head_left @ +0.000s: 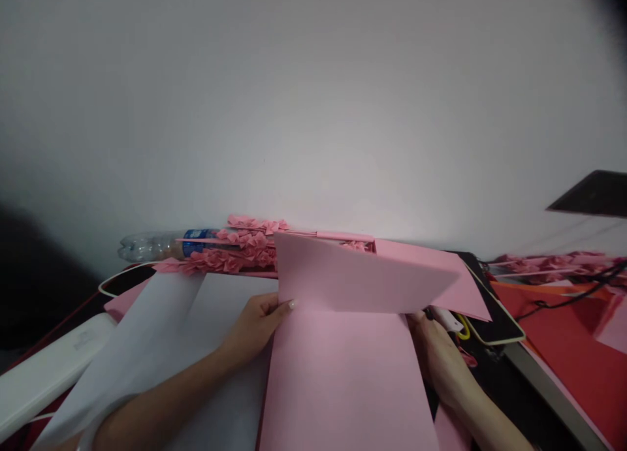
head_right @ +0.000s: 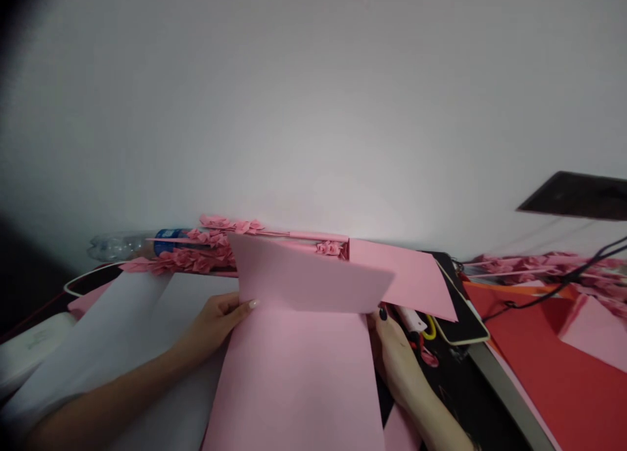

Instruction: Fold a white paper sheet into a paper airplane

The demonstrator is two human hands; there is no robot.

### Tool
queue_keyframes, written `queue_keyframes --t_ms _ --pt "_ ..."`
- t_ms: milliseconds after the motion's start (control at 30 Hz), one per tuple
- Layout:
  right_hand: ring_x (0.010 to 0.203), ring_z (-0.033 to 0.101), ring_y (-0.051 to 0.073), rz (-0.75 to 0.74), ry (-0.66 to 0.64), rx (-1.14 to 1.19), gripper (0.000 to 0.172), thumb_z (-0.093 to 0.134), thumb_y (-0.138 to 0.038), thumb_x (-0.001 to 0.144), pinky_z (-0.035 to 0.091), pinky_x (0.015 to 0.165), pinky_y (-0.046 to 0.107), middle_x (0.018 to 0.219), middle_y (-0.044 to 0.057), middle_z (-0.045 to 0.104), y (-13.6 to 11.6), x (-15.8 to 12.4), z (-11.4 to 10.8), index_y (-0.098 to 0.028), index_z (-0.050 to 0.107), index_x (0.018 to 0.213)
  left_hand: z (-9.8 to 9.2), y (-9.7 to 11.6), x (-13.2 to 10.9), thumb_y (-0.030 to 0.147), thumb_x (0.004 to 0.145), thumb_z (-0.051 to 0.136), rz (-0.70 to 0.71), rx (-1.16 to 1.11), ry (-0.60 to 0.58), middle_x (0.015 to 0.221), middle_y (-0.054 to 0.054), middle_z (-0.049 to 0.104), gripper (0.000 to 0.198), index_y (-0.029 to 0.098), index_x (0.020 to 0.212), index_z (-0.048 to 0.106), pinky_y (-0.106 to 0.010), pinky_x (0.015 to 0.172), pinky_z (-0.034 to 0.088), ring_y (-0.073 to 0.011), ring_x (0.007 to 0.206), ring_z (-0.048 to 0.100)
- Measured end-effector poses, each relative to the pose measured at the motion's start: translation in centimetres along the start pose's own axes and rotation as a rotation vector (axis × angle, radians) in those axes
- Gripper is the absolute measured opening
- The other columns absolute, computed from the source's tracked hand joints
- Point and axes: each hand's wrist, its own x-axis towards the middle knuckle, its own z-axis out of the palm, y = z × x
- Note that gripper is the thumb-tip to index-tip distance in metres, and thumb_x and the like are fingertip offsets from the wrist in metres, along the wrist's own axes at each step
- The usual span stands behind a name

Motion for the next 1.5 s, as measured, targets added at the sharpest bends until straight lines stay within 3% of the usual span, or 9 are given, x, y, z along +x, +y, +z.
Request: queue_keyframes --t_ms 133,267,367,500,700,900,1233,1400,1500 --pt "0.067 0.058 0.017 -0.072 0.010 -0.125 0.022 0.069 -0.042 0.076 0.044 0.063 0.027 0.076 0.001 0.068 0.5 -0.1 -0.6 -0.021 0.068 0.083 0.1 0.3 -0.1 0.050 0.083 0.054 -0.012 -0.072 -0.021 0.067 0.000 0.057 0.037 0.014 0.079 0.060 -0.022 0.052 0.035 -0.0128 0.059 0.049" --pt "0.053 0.048 0.011 -0.104 0.047 -0.193 0.024 0.067 -0.039 0.078 0.035 0.050 0.023 0.061 -0.002 0.059 0.4 -0.1 -0.8 -0.018 0.061 0.068 0.3 0.7 -0.3 0.049 0.083 0.057 0.016 -0.156 -0.049 0.062 0.004 0.055 0.052 0.020 0.125 0.046 -0.022 0.050 0.036 -0.0133 0.054 0.050" --pt "0.057 0.053 0.014 -0.125 0.086 -0.157 0.023 0.068 -0.037 0.078 0.040 0.054 0.023 0.066 -0.002 0.062 0.1 -0.4 -0.3 -0.022 0.062 0.095 0.3 0.7 -0.6 0.049 0.085 0.055 0.034 -0.109 -0.014 0.050 0.009 0.039 0.075 0.023 0.143 0.016 -0.021 0.044 0.027 -0.0105 0.043 0.037" --pt "0.051 0.051 0.013 -0.205 0.189 -0.176 0.065 0.068 -0.034 0.078 0.041 0.051 0.022 0.062 -0.006 0.060 -0.4 -1.1 0.3 -0.029 0.037 0.134 0.3 0.1 -0.7 0.044 0.089 0.051 0.130 -0.019 0.016 0.050 0.010 0.031 0.074 0.024 0.145 0.008 -0.022 0.045 0.024 -0.0104 0.044 0.030" --pt "0.056 0.048 0.012 -0.292 0.228 -0.431 0.036 0.065 -0.034 0.078 0.039 0.052 0.023 0.063 -0.003 0.056 -0.8 -1.2 -0.2 -0.024 0.065 0.113 0.1 -0.3 -0.7 0.038 0.085 0.056 0.199 0.176 0.037 0.078 -0.001 0.062 0.029 0.023 0.110 0.063 -0.024 0.057 0.039 -0.0134 0.063 0.051" --pt "0.051 0.041 0.010 -0.254 0.197 -0.476 0.043 0.077 -0.027 0.063 0.035 0.047 0.023 0.064 -0.003 0.059 -1.8 -1.1 0.0 -0.024 0.071 0.105 0.3 0.9 -0.6 0.036 0.069 0.074 0.092 0.102 0.059 0.114 -0.003 0.064 0.050 0.025 0.117 0.061 -0.025 0.067 0.046 -0.0160 0.080 0.058" --pt "0.064 0.058 0.021 -0.310 0.223 -0.681 0.016 0.074 -0.036 0.063 0.045 0.057 0.030 0.073 0.006 0.071 -5.4 -2.4 0.7 -0.025 0.076 0.073 -0.8 5.6 -1.4 0.034 0.071 0.073 0.369 0.308 0.208 0.063 0.001 0.053 0.012 0.022 0.069 0.072 -0.025 0.060 0.037 -0.0148 0.065 0.048" --pt "0.054 0.046 0.016 -0.481 0.152 -0.815 0.020 0.068 -0.041 0.071 0.037 0.049 0.028 0.058 0.003 0.055 -7.9 -3.6 1.5 -0.024 0.068 0.060 -2.0 7.8 -2.4 0.033 0.072 0.072 0.404 0.326 0.213 0.073 0.000 0.047 0.017 0.021 0.061 0.067 -0.025 0.066 0.037 -0.0150 0.072 0.045" --pt "0.065 0.051 0.019 -0.486 0.056 -0.767 0.027 0.068 -0.043 0.072 0.041 0.057 0.029 0.069 0.006 0.058 -9.4 -4.1 1.7 -0.024 0.061 0.054 -2.6 8.6 -2.8 0.032 0.074 0.071 0.318 0.217 0.070 0.084 -0.001 0.054 0.025 0.018 0.058 0.057 -0.024 0.071 0.040 -0.0161 0.081 0.050"
